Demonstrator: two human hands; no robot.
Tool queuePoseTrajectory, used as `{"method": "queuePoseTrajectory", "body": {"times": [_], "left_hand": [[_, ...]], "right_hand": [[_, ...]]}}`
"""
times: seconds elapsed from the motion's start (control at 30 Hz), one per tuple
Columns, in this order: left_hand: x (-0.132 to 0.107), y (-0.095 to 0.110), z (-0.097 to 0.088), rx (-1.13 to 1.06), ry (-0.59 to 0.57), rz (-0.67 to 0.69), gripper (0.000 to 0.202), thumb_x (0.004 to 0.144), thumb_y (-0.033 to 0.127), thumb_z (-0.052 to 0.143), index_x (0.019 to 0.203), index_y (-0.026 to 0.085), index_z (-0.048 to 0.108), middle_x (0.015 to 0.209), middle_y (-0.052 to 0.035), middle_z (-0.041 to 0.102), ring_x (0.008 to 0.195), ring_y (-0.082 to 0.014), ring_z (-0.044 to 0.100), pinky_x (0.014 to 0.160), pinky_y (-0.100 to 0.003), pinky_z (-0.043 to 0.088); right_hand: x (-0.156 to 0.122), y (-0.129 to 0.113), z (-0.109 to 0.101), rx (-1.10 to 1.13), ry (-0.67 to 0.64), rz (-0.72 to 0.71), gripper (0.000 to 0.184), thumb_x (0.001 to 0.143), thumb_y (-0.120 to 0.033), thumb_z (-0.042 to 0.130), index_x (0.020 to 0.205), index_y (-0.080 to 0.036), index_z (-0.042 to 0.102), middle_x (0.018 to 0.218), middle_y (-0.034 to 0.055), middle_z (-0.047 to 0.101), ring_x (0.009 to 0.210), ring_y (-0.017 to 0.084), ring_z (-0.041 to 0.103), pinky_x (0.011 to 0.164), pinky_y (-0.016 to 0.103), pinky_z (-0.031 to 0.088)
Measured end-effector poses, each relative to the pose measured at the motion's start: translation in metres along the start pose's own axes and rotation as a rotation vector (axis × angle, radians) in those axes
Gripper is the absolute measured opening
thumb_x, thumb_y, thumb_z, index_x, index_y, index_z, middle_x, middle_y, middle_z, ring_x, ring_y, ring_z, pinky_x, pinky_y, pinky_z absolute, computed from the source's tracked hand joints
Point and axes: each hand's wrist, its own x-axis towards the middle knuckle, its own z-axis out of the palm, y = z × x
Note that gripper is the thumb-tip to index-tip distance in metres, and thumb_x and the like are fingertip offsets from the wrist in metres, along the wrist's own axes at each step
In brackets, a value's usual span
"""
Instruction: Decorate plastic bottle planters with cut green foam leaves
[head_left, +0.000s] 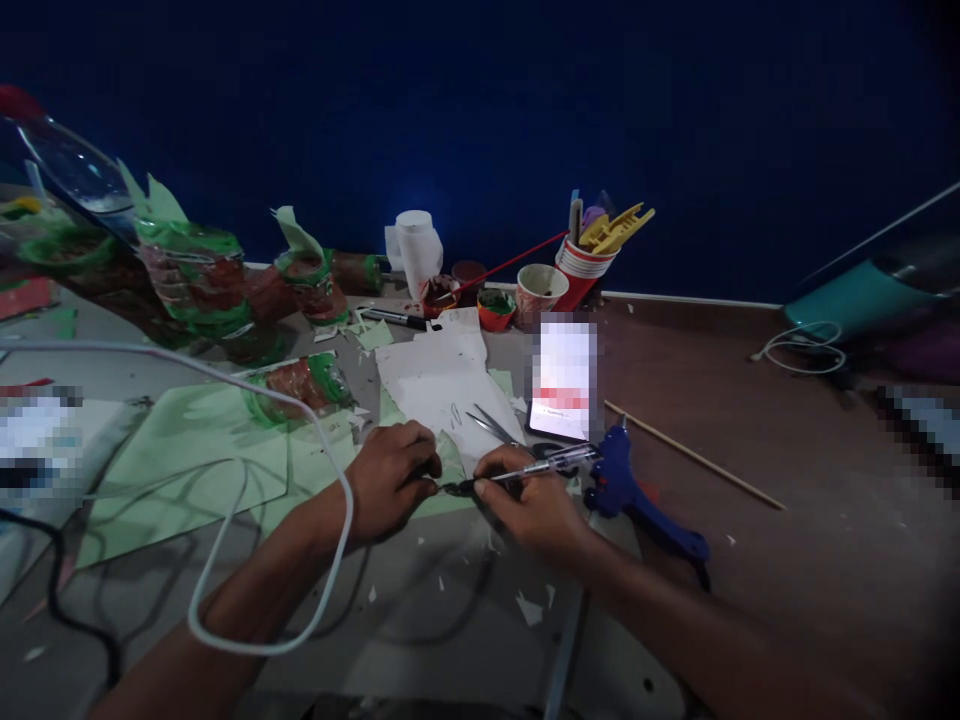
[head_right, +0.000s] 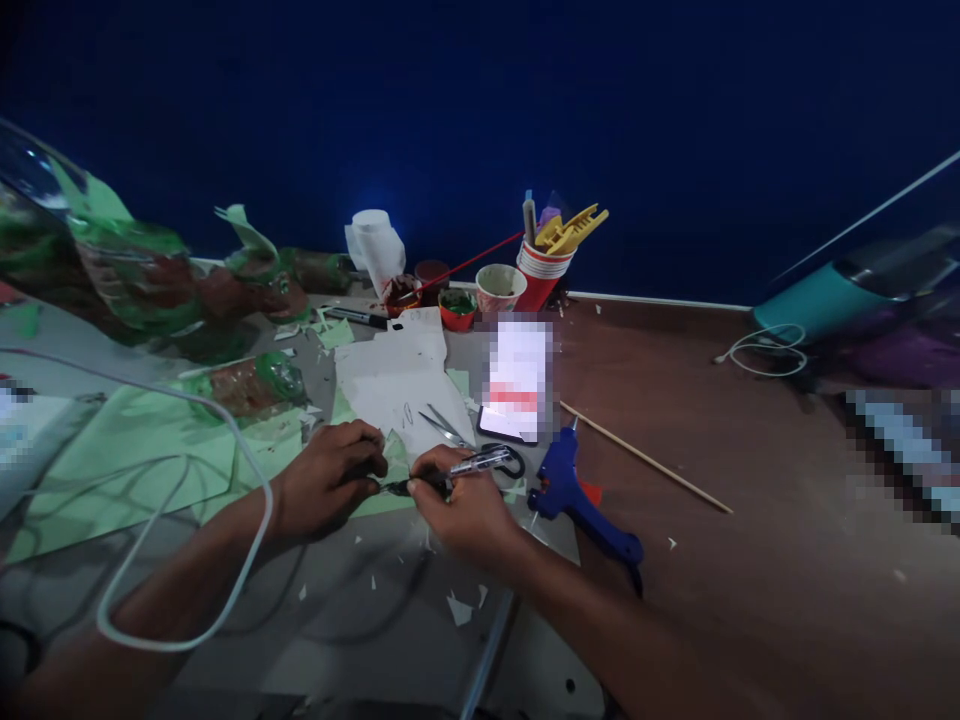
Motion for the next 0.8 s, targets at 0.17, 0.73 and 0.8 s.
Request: {"method": "queuePoseTrajectory", "body": {"times": [0.17, 0.73, 0.8], "left_hand": [[0.0000, -0.0002, 0.0000, 0.013, -0.015, -0.022, 0.012, 0.073, 0.017, 0.061, 0.084, 0.020, 0.064, 0.099, -0.0041, 0.058, 0.096, -0.0218, 0.055, 0.083, -0.036, 0.037], [0.0011, -0.0010, 0.0024, 0.034, 0.017, -0.009, 0.007, 0.077, 0.019, 0.058, 0.083, 0.019, 0.063, 0.096, -0.0049, 0.059, 0.092, -0.0208, 0.056, 0.081, -0.035, 0.038], [0.0009, -0.0011, 0.0026, 0.040, 0.028, -0.004, 0.008, 0.080, 0.019, 0.054, 0.082, 0.018, 0.062, 0.094, -0.0051, 0.059, 0.090, -0.0203, 0.056, 0.080, -0.035, 0.038]], "right_hand": [[-0.0007, 0.0012, 0.0017, -0.044, -0.009, -0.006, 0.006, 0.074, -0.017, 0.055, 0.074, -0.021, 0.059, 0.072, 0.0002, 0.063, 0.073, 0.017, 0.058, 0.069, 0.029, 0.043], [-0.0010, -0.0003, 0.0017, -0.089, -0.012, -0.016, 0.006, 0.074, -0.017, 0.056, 0.075, -0.021, 0.060, 0.074, 0.0007, 0.063, 0.075, 0.018, 0.058, 0.071, 0.030, 0.043], [-0.0011, -0.0015, 0.0013, -0.086, -0.012, -0.017, 0.007, 0.074, -0.016, 0.055, 0.075, -0.021, 0.060, 0.074, 0.0005, 0.064, 0.075, 0.017, 0.058, 0.071, 0.030, 0.043]]}}
